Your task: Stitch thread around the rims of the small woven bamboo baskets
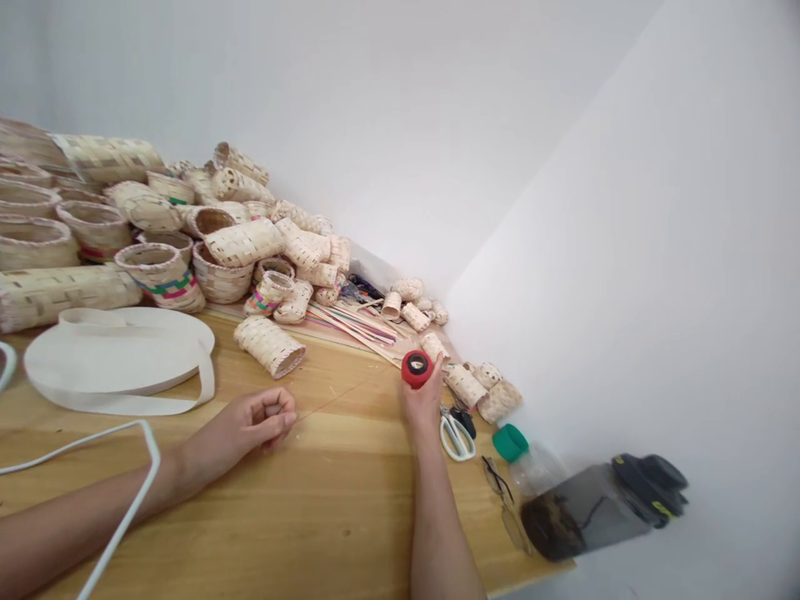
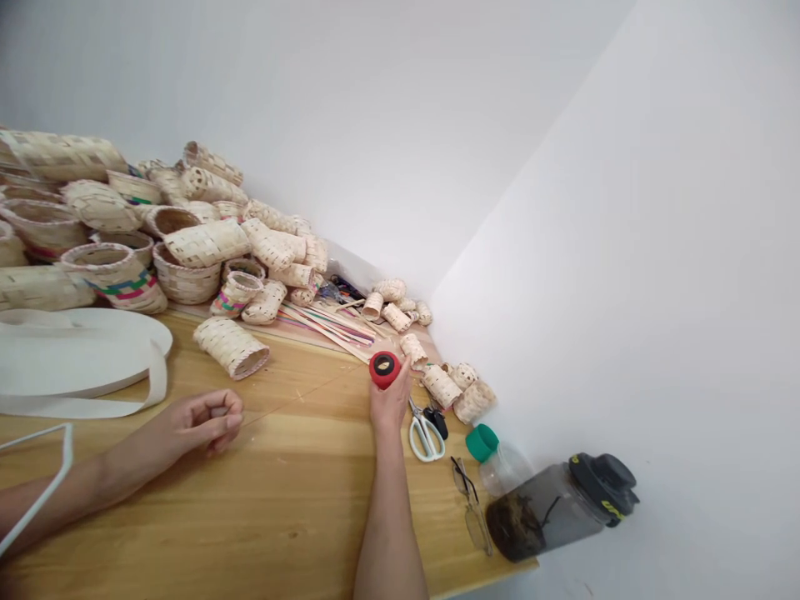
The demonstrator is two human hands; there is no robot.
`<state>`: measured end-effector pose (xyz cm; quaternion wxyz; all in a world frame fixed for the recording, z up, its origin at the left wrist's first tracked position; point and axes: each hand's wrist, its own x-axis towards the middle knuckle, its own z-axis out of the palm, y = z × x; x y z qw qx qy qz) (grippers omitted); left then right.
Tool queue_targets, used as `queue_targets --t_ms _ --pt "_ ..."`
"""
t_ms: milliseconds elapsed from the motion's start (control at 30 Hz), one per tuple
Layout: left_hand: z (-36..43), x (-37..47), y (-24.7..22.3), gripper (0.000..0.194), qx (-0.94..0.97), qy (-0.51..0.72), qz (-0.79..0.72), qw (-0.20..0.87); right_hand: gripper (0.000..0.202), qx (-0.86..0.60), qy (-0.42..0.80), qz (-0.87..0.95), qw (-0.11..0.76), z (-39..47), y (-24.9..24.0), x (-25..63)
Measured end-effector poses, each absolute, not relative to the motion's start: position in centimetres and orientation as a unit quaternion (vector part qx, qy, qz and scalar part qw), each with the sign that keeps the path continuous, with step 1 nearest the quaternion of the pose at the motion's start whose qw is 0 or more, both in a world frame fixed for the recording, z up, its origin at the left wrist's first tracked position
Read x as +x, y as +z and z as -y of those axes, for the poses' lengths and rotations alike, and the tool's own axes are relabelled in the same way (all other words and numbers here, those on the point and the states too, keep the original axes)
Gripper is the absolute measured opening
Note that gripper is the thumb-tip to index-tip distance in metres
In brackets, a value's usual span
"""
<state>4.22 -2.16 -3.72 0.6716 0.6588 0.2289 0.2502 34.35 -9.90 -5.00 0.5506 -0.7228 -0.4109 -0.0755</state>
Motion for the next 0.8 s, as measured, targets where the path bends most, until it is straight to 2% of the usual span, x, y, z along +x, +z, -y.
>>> queue_targets --t_ms 200,467,667,800 --pt "1.9 4.1 -2.9 0.033 0.663 0.27 -0.287 0.637 0.078 -0.727 -0.198 0.488 0.44 11.2 -2.8 33.7" --pt "1.5 4.3 -3.4 0.027 0.684 0.294 -0.336 0.577 0.069 -0.755 -0.246 0.537 0.286 16.0 1.3 37.4" --pt "0.8 4.0 -3.1 0.022 0.71 0.268 -0.331 0.56 0.072 -0.784 -0.255 0.506 0.252 19.7 4.1 40.2" --pt "0.9 3.9 -2.7 0.017 0.779 0.255 -0.272 0.504 0.077 -0.808 -0.228 0.482 0.252 21.1 4.9 40.9"
